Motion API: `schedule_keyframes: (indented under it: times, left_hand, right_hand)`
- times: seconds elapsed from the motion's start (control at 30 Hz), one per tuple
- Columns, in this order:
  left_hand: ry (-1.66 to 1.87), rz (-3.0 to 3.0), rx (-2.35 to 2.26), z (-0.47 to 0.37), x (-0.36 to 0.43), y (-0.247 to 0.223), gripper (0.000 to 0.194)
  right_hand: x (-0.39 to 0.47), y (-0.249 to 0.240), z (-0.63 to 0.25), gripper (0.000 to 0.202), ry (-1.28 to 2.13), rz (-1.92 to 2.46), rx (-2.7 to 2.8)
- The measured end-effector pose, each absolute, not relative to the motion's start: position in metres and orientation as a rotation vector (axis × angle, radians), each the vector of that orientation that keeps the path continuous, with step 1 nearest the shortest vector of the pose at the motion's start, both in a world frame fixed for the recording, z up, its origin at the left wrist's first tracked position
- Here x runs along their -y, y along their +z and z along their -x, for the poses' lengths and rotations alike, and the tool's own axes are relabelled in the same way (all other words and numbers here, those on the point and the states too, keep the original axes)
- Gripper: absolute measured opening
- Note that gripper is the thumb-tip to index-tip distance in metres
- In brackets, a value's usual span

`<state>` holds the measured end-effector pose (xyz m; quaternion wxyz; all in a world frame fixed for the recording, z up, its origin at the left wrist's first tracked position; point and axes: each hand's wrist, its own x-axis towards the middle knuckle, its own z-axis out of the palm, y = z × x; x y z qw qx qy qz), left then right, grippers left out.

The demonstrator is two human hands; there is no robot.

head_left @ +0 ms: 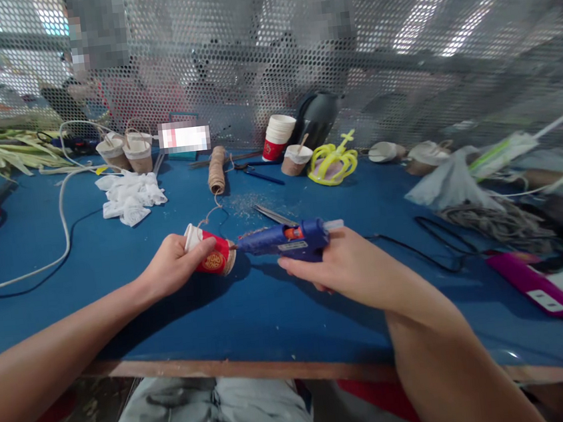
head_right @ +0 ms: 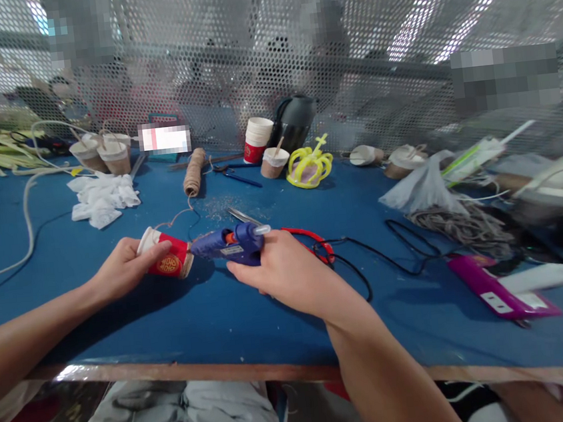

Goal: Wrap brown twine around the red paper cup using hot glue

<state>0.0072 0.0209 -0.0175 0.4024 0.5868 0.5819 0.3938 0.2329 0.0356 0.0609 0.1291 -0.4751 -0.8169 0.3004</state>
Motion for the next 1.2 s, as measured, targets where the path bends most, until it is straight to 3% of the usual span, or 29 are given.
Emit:
schedule_keyframes:
  times: [1.2]
  left_hand:
    - [0.989, -1.499, -1.444, -0.0095, -0.0223, -0.0142, 0.041]
  right_hand:
    - [-0.0359, 0.0577, -0.2341, 0.03, 0.822, 1.361, 2.379]
